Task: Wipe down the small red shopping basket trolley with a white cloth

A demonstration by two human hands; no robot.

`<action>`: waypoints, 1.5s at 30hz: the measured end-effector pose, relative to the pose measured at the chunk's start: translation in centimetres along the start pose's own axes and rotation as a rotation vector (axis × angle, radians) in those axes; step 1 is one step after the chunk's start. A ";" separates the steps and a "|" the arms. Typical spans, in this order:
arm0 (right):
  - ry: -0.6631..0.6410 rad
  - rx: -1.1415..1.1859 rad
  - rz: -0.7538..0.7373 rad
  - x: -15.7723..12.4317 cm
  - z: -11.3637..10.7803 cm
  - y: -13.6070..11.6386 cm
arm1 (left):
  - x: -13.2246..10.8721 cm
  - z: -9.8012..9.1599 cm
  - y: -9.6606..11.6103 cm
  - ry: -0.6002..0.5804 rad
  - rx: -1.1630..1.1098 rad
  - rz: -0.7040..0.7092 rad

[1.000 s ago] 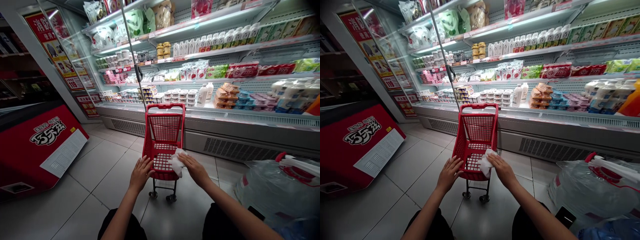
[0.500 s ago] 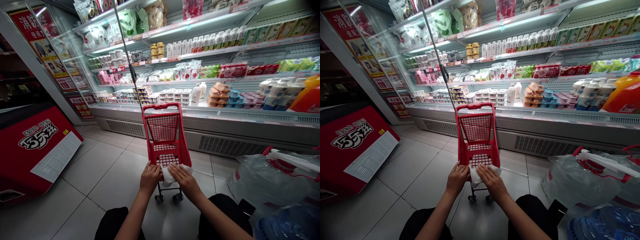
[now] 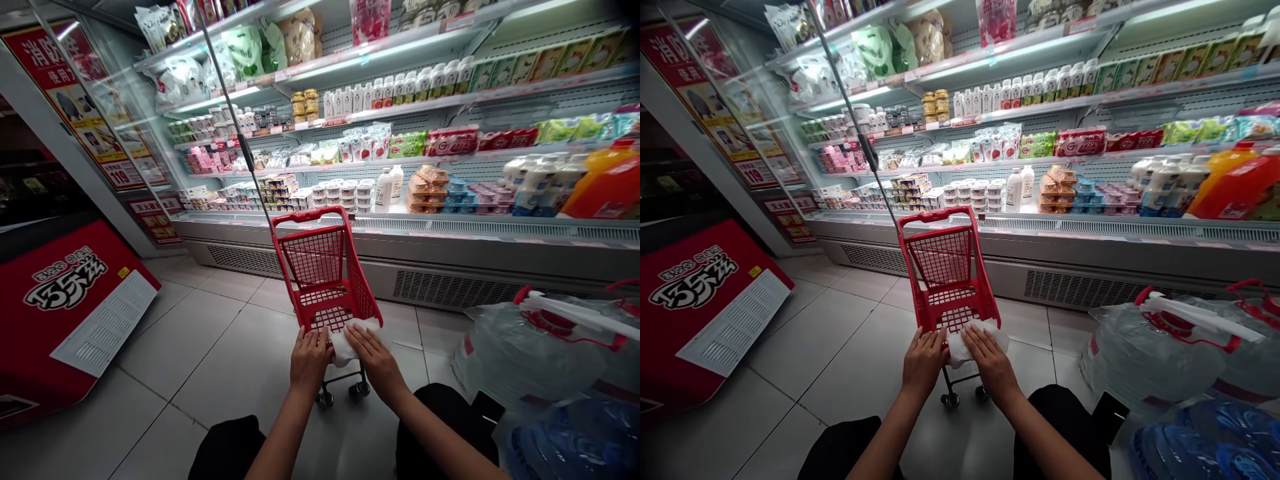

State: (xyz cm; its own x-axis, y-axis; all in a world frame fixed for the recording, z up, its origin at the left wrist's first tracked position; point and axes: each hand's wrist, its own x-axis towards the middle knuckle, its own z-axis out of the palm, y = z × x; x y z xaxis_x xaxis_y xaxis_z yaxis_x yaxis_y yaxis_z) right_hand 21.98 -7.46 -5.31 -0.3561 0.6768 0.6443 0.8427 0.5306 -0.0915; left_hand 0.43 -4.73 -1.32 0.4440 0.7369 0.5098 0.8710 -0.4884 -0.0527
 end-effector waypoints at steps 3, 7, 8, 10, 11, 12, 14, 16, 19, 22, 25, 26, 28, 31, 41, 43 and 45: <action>-0.041 0.032 -0.078 -0.5 -0.7 1.3 | -0.2 -1.0 -0.6 -0.032 -0.098 0.081; -0.063 0.009 -0.040 -1.1 -1.7 5.3 | 1.1 -2.6 -4.3 -0.110 -0.077 0.242; -0.046 -0.006 0.003 -1.2 -1.8 6.2 | 1.7 -2.8 -5.1 -0.114 -0.054 0.251; 0.008 -0.036 0.098 -1.4 -1.7 7.7 | 2.7 -2.7 -6.2 -0.113 -0.022 0.255; 0.036 -0.048 0.142 -1.4 -1.5 8.1 | 3.1 -2.4 -6.2 -0.111 -0.017 0.258; 0.059 -0.058 0.178 -1.5 -1.4 8.1 | 3.5 -1.9 -6.0 -0.108 -0.016 0.257; 0.083 -0.063 0.212 -1.4 -0.9 7.3 | 3.8 -0.8 -4.8 -0.090 -0.023 0.235; 0.073 -0.047 0.191 -1.0 -0.3 5.1 | 3.9 0.3 -3.1 -0.060 -0.027 0.184; 0.044 0.000 0.132 0.0 0.5 1.1 | 3.8 1.2 -1.1 -0.032 -0.024 0.137; 0.037 0.028 0.106 0.7 0.4 -1.2 | 3.8 1.2 -0.6 -0.029 -0.004 0.138; 0.012 0.036 0.047 0.1 -0.6 -0.6 | 3.9 0.7 -1.3 -0.033 0.012 0.179; 0.000 0.037 0.030 -0.3 -1.0 0.0 | 3.9 0.5 -1.6 -0.033 0.009 0.196; -0.015 0.035 0.016 -1.4 -1.8 1.2 | 3.9 0.1 -1.9 -0.034 -0.010 0.224; -0.016 0.025 0.030 -3.0 -2.6 2.8 | 3.7 -0.2 -1.6 -0.047 -0.048 0.250; 0.075 0.033 0.295 -4.7 -3.4 5.3 | 5.4 -0.6 -3.1 -0.033 -0.013 0.167; 0.094 0.036 0.341 -4.6 -3.4 5.0 | 5.8 -0.4 -3.7 -0.019 0.001 0.111; 0.105 0.016 0.353 -4.3 -3.4 4.4 | 5.8 -0.2 -3.5 -0.035 0.000 0.110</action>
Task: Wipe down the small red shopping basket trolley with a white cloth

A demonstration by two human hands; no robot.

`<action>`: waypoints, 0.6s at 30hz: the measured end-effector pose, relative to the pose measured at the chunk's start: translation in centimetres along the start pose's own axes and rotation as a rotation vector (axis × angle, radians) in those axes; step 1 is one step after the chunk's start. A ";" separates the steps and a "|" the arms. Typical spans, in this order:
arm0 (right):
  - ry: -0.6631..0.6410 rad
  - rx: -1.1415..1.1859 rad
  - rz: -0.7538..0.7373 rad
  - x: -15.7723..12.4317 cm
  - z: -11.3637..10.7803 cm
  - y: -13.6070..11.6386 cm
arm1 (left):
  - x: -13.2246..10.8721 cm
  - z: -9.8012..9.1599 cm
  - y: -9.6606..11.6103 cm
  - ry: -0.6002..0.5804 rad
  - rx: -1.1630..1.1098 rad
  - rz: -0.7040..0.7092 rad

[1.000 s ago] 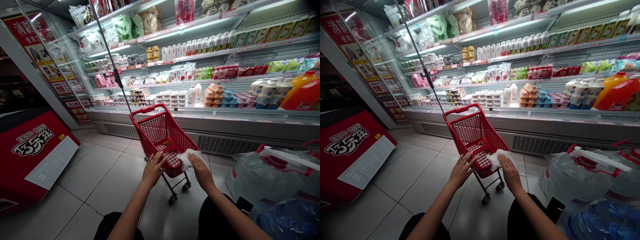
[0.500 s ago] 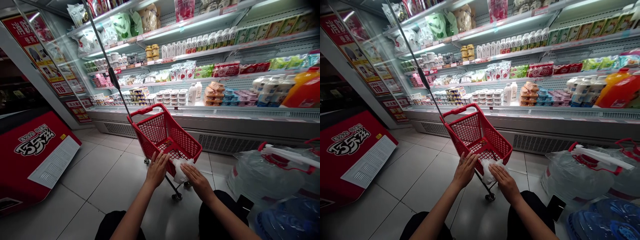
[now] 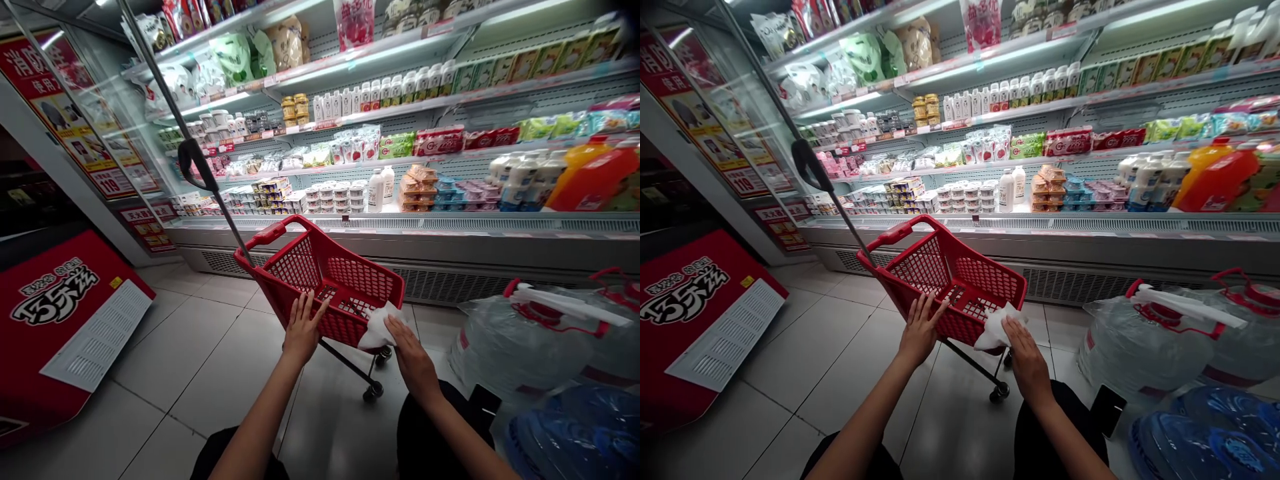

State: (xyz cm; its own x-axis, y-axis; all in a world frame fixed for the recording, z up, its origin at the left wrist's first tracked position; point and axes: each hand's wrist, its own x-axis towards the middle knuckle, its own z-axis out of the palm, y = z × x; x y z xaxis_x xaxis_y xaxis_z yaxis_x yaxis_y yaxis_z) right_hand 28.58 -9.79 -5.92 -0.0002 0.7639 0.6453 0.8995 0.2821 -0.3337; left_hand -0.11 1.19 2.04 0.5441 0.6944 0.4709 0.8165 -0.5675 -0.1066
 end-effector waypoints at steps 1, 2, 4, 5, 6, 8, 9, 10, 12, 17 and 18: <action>0.004 -0.015 -0.008 0.2 0.1 -0.4 | 0.0 0.1 0.3 -0.006 -0.003 -0.001; 0.007 -0.031 -0.024 0.5 0.2 -0.9 | -0.1 0.2 0.8 -0.007 -0.004 -0.009; 0.015 -0.064 -0.068 1.5 0.6 -2.0 | -0.2 0.3 1.8 -0.002 -0.005 -0.025; 0.019 -0.081 -0.093 2.1 0.9 -2.6 | -0.2 0.4 2.2 -0.001 -0.005 -0.028; 0.025 -0.099 -0.118 2.9 1.3 -3.2 | -0.3 0.4 2.6 -0.002 -0.002 -0.028; 0.035 -0.129 -0.168 4.4 2.1 -4.3 | -0.3 0.4 3.1 -0.010 0.014 -0.029; 0.036 -0.137 -0.191 5.0 2.5 -4.8 | -0.4 0.4 3.2 -0.016 0.028 -0.028; 0.032 -0.139 -0.210 5.5 2.8 -5.1 | -0.4 0.4 3.2 -0.021 0.045 -0.026; 0.010 -0.122 -0.237 6.0 3.0 -5.6 | -0.5 0.3 3.2 -0.030 0.072 -0.021; -0.187 0.019 -0.248 6.1 1.1 -5.1 | -0.6 0.1 3.2 -0.043 0.086 -0.013; -0.232 0.056 -0.230 6.2 0.6 -4.8 | -0.6 0.1 3.2 -0.042 0.086 -0.011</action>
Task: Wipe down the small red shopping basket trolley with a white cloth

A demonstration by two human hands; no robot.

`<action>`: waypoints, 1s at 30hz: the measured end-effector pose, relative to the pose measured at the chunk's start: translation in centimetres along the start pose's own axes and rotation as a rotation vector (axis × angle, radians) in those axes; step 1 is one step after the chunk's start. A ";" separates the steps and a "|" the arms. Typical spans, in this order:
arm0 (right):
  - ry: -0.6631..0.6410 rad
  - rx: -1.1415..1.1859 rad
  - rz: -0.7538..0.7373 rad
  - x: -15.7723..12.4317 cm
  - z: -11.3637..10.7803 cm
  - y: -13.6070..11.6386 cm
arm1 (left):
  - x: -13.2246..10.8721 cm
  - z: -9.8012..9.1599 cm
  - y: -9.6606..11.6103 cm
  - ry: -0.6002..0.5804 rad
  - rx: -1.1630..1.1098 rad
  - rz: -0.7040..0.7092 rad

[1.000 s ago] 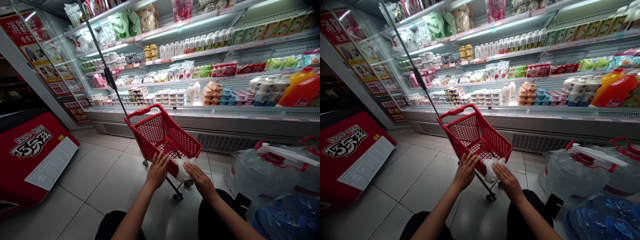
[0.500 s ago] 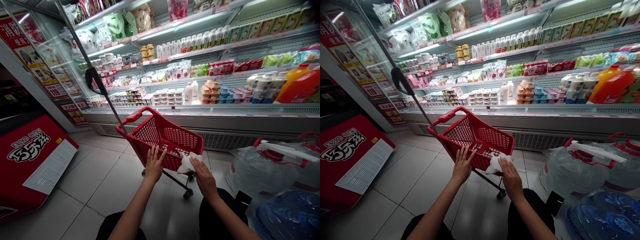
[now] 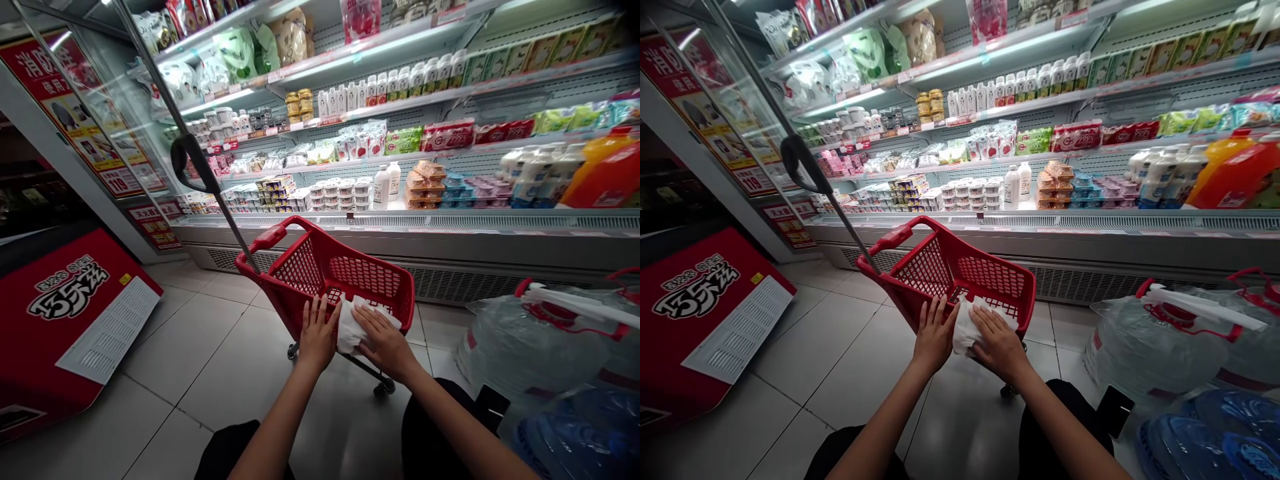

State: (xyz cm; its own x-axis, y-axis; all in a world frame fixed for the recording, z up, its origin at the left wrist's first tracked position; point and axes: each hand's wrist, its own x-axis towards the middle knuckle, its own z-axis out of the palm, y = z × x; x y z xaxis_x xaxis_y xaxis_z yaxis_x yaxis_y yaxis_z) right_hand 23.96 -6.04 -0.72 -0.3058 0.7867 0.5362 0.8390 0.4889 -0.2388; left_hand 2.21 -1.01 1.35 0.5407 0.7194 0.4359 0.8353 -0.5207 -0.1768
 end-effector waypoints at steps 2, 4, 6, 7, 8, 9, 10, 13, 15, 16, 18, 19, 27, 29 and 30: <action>-0.068 0.091 0.057 0.0 -1.0 0.7 | 0.0 -0.1 0.2 0.004 -0.003 0.004; -0.128 0.190 0.120 0.0 -1.8 1.5 | 0.1 -0.1 0.4 0.004 -0.011 0.009; -0.165 0.284 0.158 0.0 -2.3 2.2 | 0.1 -0.1 0.6 -0.001 -0.020 0.012; -0.173 0.320 0.159 0.0 -2.4 2.4 | 0.2 0.0 0.6 -0.003 -0.022 0.012; -0.174 0.345 0.155 -0.1 -2.4 2.5 | 0.2 0.1 0.7 -0.006 -0.023 0.013; -0.170 0.359 0.153 -0.2 -2.4 2.6 | 0.2 0.2 0.7 -0.011 -0.024 0.015; -0.164 0.363 0.156 -0.3 -2.3 2.6 | 0.2 0.4 0.7 -0.017 -0.022 0.020; -0.118 0.345 0.168 -0.5 -2.0 2.6 | 0.3 0.6 0.6 -0.032 -0.006 0.033; -0.063 0.324 0.147 -0.6 -1.7 2.7 | 0.3 0.5 0.6 -0.032 0.002 0.036; -0.036 0.306 0.144 -0.7 -1.5 2.9 | 0.4 0.5 0.6 -0.031 0.001 0.038; -0.003 0.241 0.167 -1.0 -1.3 3.3 | 0.4 0.3 0.7 -0.029 -0.013 0.037; 0.002 0.192 0.178 -1.1 -1.2 3.5 | 0.3 0.2 0.8 -0.028 -0.021 0.033; -0.039 -0.037 0.185 -1.8 -1.4 5.2 | 0.2 -0.1 1.1 -0.007 -0.029 0.027; -0.069 -0.014 0.193 -1.7 -1.7 5.4 | 0.1 -0.1 1.1 -0.001 -0.016 0.032; -0.086 0.008 0.201 -1.7 -1.8 5.5 | 0.1 -0.1 1.1 0.000 -0.013 0.034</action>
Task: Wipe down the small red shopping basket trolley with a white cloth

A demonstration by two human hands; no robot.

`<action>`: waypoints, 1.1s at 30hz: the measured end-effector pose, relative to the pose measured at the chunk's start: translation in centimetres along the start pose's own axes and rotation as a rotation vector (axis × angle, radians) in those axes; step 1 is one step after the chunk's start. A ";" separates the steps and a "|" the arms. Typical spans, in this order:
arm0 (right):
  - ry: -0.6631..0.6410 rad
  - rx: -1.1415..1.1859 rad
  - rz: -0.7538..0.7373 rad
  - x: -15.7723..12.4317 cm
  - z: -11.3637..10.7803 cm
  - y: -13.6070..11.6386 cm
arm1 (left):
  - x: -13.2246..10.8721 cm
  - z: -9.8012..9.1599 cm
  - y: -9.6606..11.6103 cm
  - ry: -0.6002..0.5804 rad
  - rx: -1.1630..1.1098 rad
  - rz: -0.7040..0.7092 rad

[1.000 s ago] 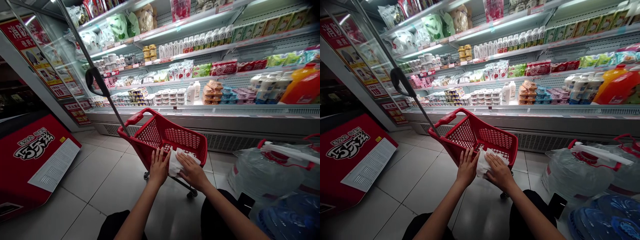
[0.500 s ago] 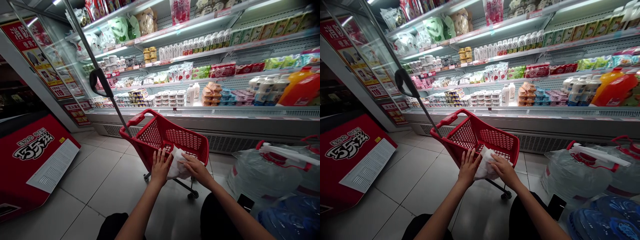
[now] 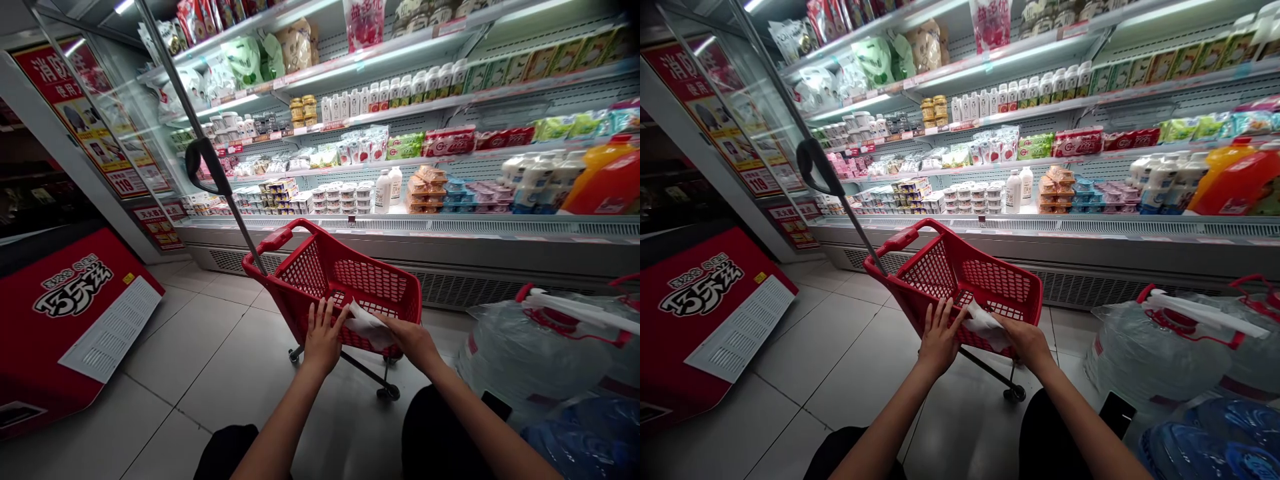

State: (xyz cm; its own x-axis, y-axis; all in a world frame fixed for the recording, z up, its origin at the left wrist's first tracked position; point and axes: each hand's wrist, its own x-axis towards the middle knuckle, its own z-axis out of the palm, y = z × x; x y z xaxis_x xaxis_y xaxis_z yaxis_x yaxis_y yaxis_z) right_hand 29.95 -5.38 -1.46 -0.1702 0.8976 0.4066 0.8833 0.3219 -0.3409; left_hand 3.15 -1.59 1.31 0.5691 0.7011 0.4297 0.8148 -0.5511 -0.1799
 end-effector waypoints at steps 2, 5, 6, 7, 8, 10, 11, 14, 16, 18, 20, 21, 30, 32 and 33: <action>-0.042 0.056 0.022 0.0 -0.4 0.3 | -0.1 0.0 0.1 -0.001 -0.001 0.001; -0.052 0.156 0.066 -0.2 -1.8 1.6 | -0.1 -0.1 0.2 -0.009 -0.014 -0.001; -0.019 0.178 0.097 -0.3 -2.6 2.4 | -0.1 -0.2 0.2 -0.013 -0.020 -0.002; 0.029 0.180 0.139 -0.5 -3.6 3.3 | -0.1 -0.2 0.2 -0.016 -0.026 -0.003; 0.088 0.150 0.198 -0.7 -4.8 4.3 | -0.1 -0.2 0.2 -0.019 -0.031 -0.004; 0.219 -0.012 0.339 -1.0 -7.2 6.2 | -0.1 -0.2 0.3 -0.015 -0.041 -0.006; 0.283 -0.119 0.396 -1.2 -8.3 6.9 | -0.1 -0.2 0.3 -0.010 -0.046 -0.008; 0.371 -0.343 0.418 -1.8 -9.6 6.6 | 0.0 0.0 0.6 0.007 -0.054 -0.019; 0.288 -0.336 0.334 -2.2 -8.3 4.8 | 0.1 0.0 0.8 0.008 -0.053 -0.030; 0.154 -0.249 0.239 -2.7 -5.9 2.5 | 0.1 0.0 0.9 0.001 -0.051 -0.037; 0.091 -0.169 0.201 -3.5 -3.6 0.9 | 0.1 -0.1 0.8 -0.006 -0.051 -0.032; 0.083 -0.152 0.199 -3.9 -2.8 0.6 | 0.0 -0.1 0.7 -0.008 -0.051 -0.026; 0.083 -0.135 -0.194 -5.2 -2.3 3.9 | -0.1 -0.2 0.6 -0.007 -0.054 -0.032; 0.093 -0.113 -0.213 -5.5 -1.9 4.4 | -0.1 -0.1 0.4 -0.013 -0.052 -0.028; 0.104 -0.109 -0.206 -5.7 -1.7 4.4 | 0.0 -0.2 0.3 -0.018 -0.052 -0.024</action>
State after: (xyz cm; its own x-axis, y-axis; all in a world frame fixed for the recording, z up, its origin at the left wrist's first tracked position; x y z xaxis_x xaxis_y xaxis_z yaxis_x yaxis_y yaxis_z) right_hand 35.55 -9.61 -3.88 -0.3109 0.7788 0.5448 0.8775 0.4554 -0.1503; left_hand 3.37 -1.87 1.39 0.5519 0.7219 0.4174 0.8214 -0.5569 -0.1231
